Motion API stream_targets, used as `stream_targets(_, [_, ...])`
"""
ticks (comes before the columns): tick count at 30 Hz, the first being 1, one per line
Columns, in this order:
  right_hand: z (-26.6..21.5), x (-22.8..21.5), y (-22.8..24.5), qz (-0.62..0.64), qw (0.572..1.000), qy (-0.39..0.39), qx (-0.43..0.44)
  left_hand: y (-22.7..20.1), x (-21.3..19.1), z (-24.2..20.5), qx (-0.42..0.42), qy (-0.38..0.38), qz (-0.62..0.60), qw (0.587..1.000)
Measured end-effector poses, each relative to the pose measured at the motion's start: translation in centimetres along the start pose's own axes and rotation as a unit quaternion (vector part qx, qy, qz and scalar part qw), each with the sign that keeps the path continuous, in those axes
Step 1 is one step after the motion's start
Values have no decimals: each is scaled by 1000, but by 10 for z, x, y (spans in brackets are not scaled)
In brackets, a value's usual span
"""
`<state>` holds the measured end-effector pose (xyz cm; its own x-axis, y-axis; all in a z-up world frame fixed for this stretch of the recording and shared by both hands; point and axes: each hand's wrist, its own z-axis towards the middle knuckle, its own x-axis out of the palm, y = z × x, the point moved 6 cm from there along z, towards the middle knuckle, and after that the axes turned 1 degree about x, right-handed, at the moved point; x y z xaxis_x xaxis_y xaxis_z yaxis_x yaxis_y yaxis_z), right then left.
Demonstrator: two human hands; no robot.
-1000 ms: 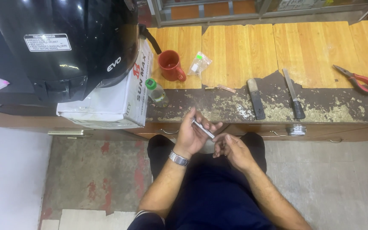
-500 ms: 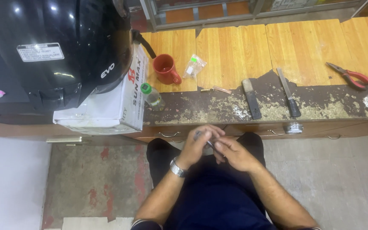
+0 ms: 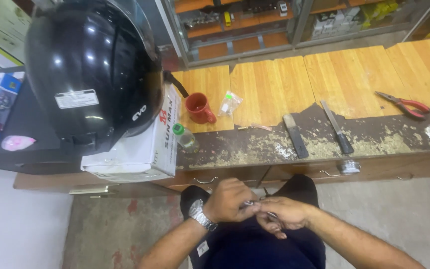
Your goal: A locksmith files a metal lock component to ensure a proper fit and then tests the mechanism.
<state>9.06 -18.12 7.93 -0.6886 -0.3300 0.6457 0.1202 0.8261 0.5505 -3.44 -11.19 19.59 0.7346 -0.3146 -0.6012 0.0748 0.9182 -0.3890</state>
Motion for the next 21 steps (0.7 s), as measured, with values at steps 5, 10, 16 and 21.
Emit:
stream_targets(5, [4,7,4,64,994,92,9,-2,-4,9,4,-29,-41,999])
stream_targets(10, [3,21,12,-61,990,-24,-128,-3,-15,8,-48,-49,-45,997])
stream_targets(16, [-6,26,36,-419,841,-238,-245,16,-2,-8,-340,25,-55,938])
stream_targets(21, [4,13,33,-455,772,-318,-309,38,13,-28,-500,-75,-156,848])
